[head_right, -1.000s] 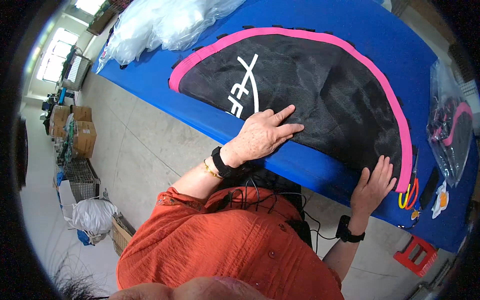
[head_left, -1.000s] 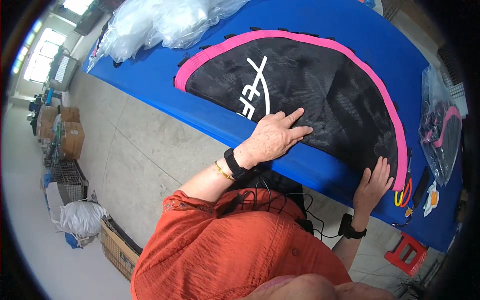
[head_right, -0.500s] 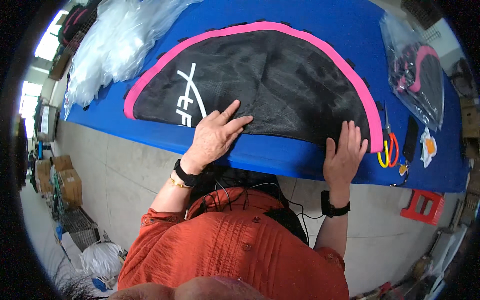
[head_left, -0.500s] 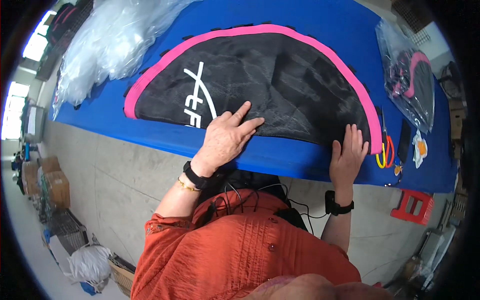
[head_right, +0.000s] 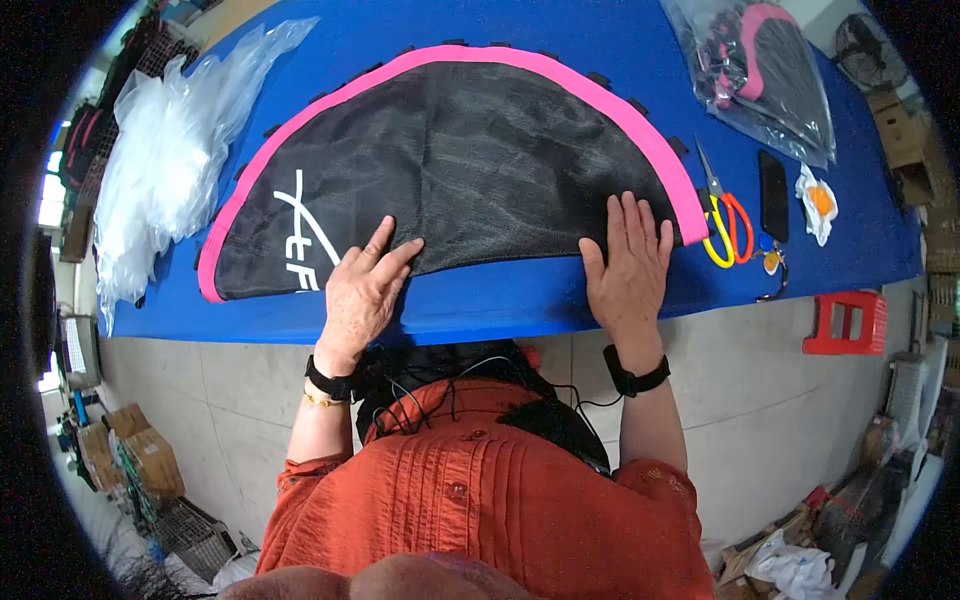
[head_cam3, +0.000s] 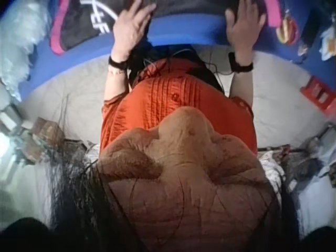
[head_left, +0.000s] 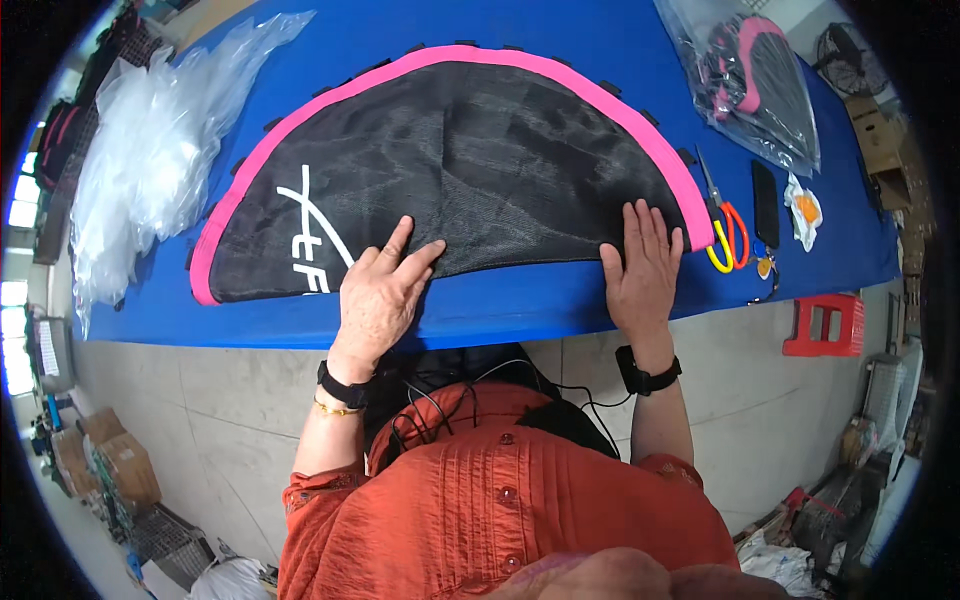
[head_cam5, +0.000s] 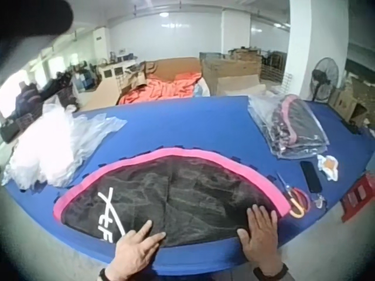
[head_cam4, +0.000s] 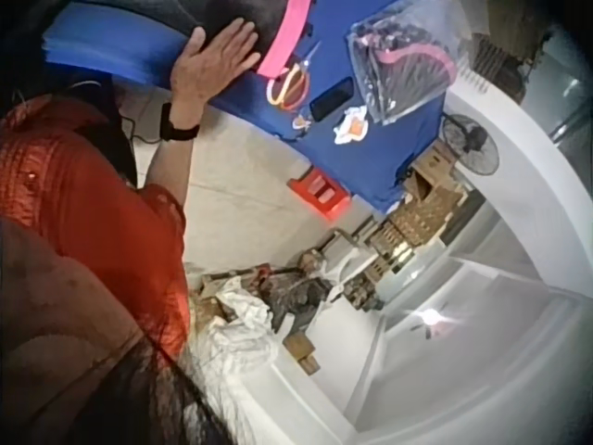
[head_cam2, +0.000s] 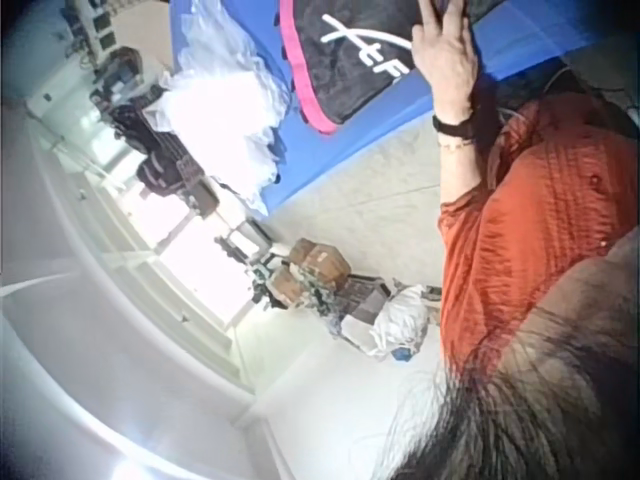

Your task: Folding and inspecting a circular black mesh trampoline cover on a factory workbench.

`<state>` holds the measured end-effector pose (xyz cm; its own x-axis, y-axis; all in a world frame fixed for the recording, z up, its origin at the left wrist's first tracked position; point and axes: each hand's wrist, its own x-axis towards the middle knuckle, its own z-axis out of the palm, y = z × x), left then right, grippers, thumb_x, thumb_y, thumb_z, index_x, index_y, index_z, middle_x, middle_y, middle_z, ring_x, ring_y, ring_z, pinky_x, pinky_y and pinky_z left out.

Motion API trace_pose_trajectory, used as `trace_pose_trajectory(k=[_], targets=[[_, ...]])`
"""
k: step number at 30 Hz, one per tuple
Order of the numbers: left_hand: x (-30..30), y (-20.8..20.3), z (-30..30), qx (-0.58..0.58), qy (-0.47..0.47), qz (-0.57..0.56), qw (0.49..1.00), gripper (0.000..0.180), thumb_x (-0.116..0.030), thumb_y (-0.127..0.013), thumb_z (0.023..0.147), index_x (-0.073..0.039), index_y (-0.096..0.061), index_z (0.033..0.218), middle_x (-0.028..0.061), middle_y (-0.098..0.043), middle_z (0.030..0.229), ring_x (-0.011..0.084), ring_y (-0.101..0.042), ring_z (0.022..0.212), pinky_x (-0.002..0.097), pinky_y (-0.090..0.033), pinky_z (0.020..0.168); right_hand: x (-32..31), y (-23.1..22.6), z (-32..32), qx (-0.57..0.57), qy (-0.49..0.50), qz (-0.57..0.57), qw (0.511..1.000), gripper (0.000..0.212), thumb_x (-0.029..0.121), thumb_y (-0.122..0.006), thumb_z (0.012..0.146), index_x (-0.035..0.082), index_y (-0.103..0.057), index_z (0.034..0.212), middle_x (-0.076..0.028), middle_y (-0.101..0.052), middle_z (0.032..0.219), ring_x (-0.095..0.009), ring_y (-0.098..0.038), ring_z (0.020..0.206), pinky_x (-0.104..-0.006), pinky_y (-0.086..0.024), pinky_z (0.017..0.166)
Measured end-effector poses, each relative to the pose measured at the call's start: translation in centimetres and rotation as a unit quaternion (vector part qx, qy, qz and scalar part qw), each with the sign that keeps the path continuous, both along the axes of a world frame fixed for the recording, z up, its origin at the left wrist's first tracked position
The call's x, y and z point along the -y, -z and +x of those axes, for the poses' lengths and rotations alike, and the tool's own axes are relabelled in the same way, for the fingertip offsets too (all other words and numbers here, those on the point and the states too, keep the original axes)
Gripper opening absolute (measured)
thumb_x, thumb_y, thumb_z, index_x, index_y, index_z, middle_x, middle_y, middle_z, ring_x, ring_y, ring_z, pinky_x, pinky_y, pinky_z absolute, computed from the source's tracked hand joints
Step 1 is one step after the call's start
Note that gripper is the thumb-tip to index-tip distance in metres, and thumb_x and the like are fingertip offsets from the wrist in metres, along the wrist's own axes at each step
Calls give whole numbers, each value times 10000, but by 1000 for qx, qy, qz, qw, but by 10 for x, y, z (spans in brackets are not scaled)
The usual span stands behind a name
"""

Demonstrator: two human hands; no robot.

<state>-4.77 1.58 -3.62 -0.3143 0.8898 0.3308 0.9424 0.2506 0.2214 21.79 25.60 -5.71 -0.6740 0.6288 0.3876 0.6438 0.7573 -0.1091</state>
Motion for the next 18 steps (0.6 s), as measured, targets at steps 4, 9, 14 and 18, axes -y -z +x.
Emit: trace_pose_trajectory(k=[4, 9, 14, 18], targets=[[0, -2, 1, 0, -5, -4, 1000, 362, -205, -783, 939, -265, -772, 1296, 120, -669, 1478, 231, -623, 801, 358, -566, 758, 0, -3, -1, 1, 7, 6, 1000, 631, 452, -551, 1099, 13, -551, 1551, -192, -546, 1600, -362, -460, 1520, -556, -224, 1305], [-1, 0, 0, -3, 0, -10, 1000, 366, -202, -787, 938, -262, -768, 1299, 130, -659, 1494, 236, -626, 800, 365, -569, 753, 0, -2, -1, 0, 3, 7, 1000, 636, 446, -579, 1081, 9, -559, 1542, -198, -557, 1585, -363, -471, 1511, -552, -237, 1302], [0, -3, 2, 20, -8, -23, 999, 352, -153, -745, 975, -239, -759, 1317, 108, -641, 1521, 273, -642, 861, 387, -575, 816, 1, -3, -1, 0, 7, 4, 1000, 645, 438, -601, 1067, 4, -554, 1541, -204, -558, 1581, -367, -472, 1509, -552, -234, 1303], [-1, -3, 1, 9, 5, -3, 1000, 363, -179, -775, 954, -245, -763, 1310, 151, -657, 1495, 263, -641, 829, 375, -576, 785, 2, -6, -1, -5, 5, -8, 1000, 657, 434, -620, 1054, 1, -544, 1542, -209, -560, 1575, -372, -471, 1506, -560, -238, 1300]])
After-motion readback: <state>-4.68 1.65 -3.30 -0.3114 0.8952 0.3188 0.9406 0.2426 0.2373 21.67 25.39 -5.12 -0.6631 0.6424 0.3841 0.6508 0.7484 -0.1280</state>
